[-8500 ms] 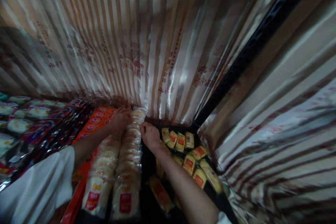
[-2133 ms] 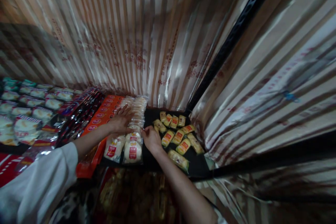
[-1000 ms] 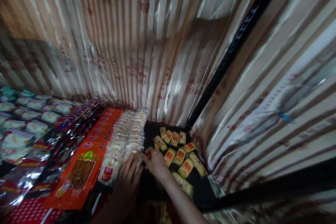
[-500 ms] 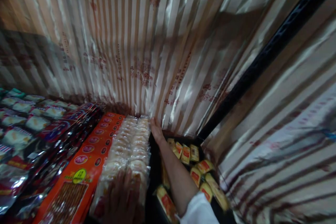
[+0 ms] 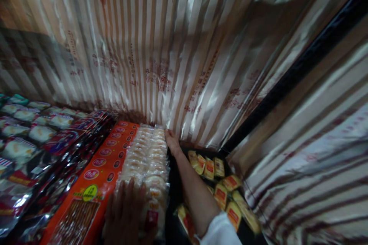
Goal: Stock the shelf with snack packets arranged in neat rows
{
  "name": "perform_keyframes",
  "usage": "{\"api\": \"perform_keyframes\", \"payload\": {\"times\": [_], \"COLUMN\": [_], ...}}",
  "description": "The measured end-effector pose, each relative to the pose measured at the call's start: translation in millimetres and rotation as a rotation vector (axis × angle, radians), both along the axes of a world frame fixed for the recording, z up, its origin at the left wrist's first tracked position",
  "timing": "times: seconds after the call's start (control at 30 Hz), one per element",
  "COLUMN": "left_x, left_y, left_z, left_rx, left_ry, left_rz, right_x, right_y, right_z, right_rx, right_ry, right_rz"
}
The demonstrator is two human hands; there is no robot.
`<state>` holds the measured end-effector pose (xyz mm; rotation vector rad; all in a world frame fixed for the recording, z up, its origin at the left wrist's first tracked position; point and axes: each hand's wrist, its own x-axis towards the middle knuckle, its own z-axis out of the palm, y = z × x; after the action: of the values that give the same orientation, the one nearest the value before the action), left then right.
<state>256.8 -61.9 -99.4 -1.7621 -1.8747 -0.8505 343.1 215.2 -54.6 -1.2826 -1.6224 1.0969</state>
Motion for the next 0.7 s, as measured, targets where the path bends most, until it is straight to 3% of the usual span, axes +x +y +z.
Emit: {"api": "perform_keyframes", "payload": {"times": [0.17, 0.47, 0.57, 0.7], "left_x": [0.4, 6.3, 4.0, 2.6], "left_y": [-1.1, -1.4, -1.9, -2.4], "left_z": [-1.6, 3.1, 5.1, 7.1], "left_rx": [-0.023, -0.029, -0.041, -0.020], "left_ry": [-0.028, -0.100, -0.090, -0.049], "left_rz": [0.007, 0.026, 0.028, 0.005], "right_x": [1.4, -0.2, -5.0, -3.7], "right_y": [-0.1, -3.1, -6.7, -17.4], "right_z": [-3.1, -3.4, 3.8, 22.5], "right_rx": [-0.020, 0.048, 0.074, 0.020], "right_ry": [0.044, -0.094, -0.209, -0.519], "right_rz": [-0.013, -0.042, -0.102, -0.146]}}
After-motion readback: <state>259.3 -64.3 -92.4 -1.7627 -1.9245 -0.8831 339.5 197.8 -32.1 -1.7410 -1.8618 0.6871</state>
